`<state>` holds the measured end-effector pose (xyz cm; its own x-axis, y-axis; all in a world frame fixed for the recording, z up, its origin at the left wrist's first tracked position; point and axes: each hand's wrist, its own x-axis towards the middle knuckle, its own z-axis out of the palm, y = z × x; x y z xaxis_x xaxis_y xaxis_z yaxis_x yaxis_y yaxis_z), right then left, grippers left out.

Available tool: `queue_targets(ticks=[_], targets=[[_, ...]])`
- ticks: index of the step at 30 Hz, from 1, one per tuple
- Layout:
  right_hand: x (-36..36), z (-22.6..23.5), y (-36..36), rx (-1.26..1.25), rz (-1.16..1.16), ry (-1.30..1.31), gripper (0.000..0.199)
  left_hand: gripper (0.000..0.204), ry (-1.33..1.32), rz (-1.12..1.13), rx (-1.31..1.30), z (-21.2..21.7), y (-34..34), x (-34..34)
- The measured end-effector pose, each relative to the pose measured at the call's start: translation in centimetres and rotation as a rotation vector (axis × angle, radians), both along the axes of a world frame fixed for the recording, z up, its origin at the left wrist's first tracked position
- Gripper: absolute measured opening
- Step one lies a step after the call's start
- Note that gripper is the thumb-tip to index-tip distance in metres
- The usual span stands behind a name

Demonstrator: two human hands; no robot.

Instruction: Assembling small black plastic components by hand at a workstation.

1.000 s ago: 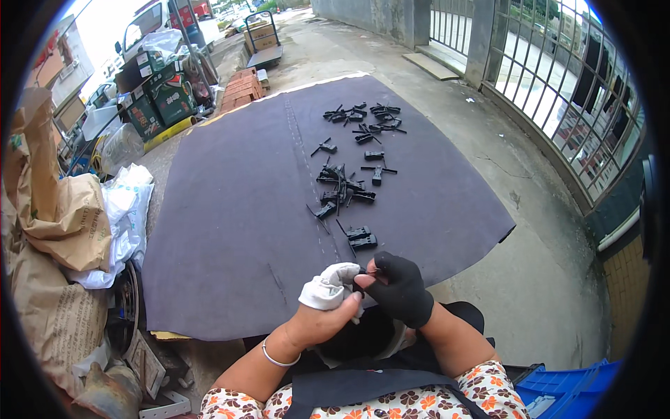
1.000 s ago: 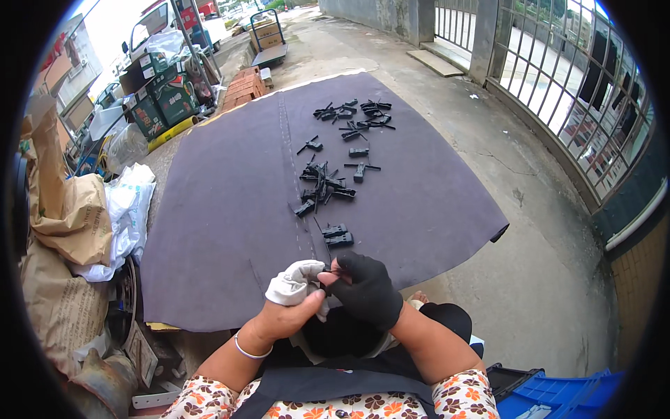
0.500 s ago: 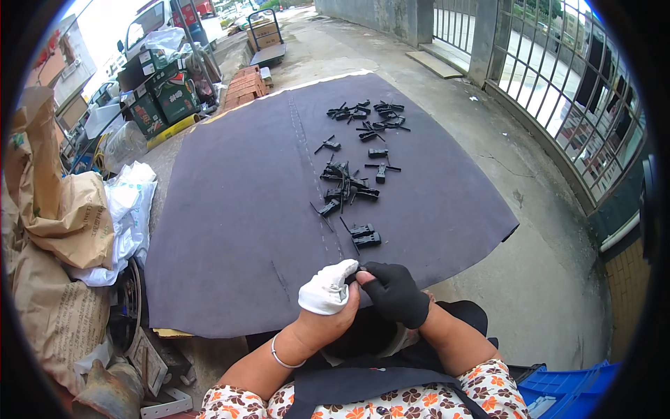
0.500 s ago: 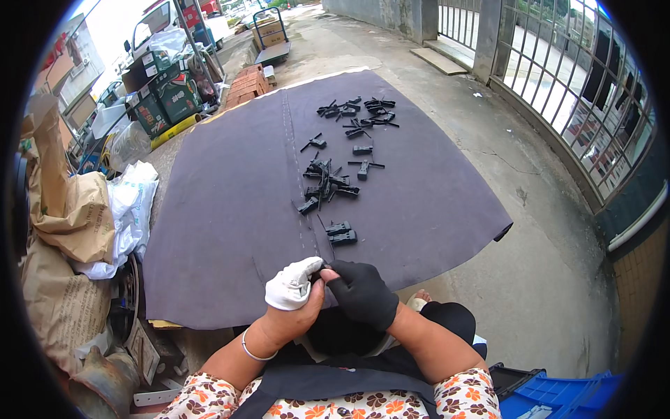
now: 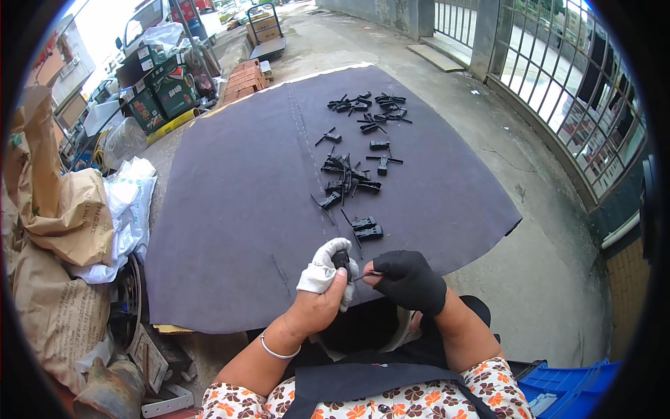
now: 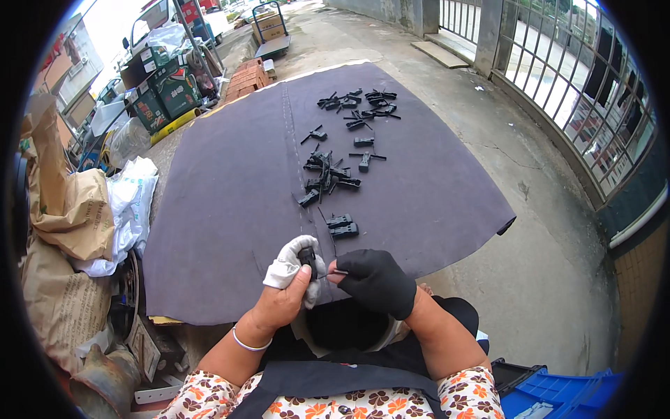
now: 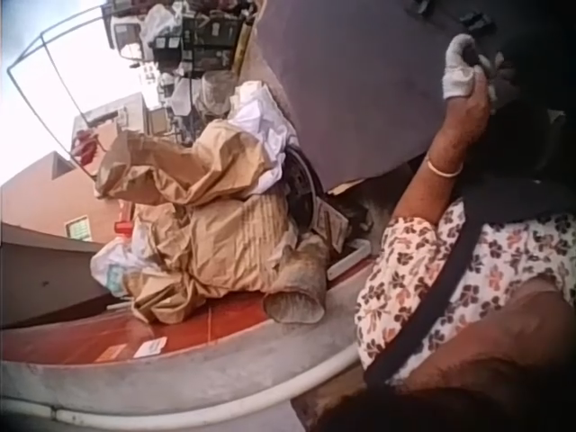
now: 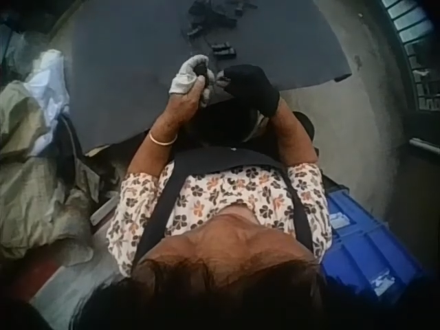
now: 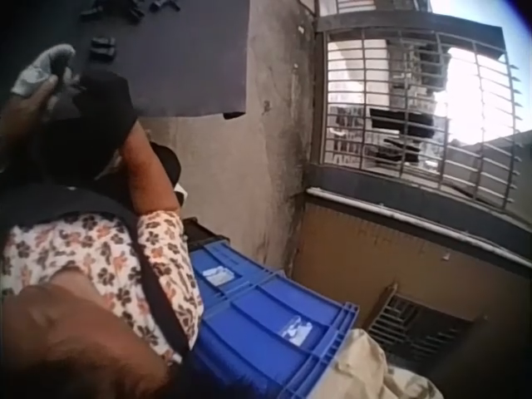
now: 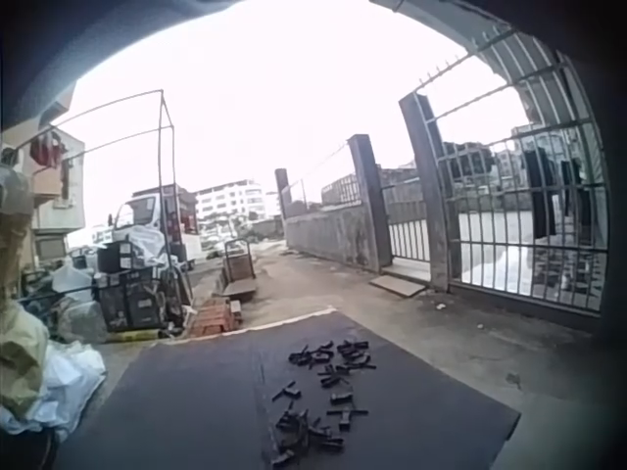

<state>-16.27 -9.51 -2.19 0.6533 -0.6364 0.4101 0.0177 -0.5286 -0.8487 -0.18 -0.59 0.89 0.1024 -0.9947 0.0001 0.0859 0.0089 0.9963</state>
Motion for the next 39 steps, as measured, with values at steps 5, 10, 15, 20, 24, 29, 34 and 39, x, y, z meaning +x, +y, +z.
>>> queue_targets(ticks=[5, 10, 15, 20, 24, 29, 34, 39], targets=[[0.1, 0.9, 0.4, 0.303, 0.075, 0.070, 0.011, 0.033, -0.025, -0.203, 0.048, 0.9, 0.2, -0.1], [0.0, 1.7, 0.4, 0.233, 0.115, 0.142, 0.014, 0.031, 0.121, -0.187, 0.064, -0.5, 0.3, 0.1], [0.5, 0.9, 0.8, 0.136, 0.078, 0.178, 0.020, 0.022, -0.478, -0.014, -0.265, -1.1, 0.0, -0.6], [0.3, 1.1, 0.8, 0.178, 0.156, 0.163, 0.021, 0.016, -0.592, -0.028, -0.227, -0.3, 1.2, -0.6], [-0.7, 2.1, -1.4, -0.005, 0.159, 0.354, 0.020, 0.022, -0.784, -0.167, -0.138, 2.3, 2.1, 0.4], [1.0, -0.2, -3.8, -0.267, -0.401, 0.582, 0.021, 0.023, -0.946, -0.252, -0.192, 2.8, 0.8, 1.6], [0.4, 0.5, -3.6, -0.354, -0.287, 0.674, 0.026, 0.020, -0.603, -0.080, 0.049, 0.0, 0.0, 2.5], [-0.2, 0.3, -2.0, 0.138, 0.022, 0.079, 0.029, 0.023, 0.366, -0.124, 0.340, -1.1, -0.2, 3.4]])
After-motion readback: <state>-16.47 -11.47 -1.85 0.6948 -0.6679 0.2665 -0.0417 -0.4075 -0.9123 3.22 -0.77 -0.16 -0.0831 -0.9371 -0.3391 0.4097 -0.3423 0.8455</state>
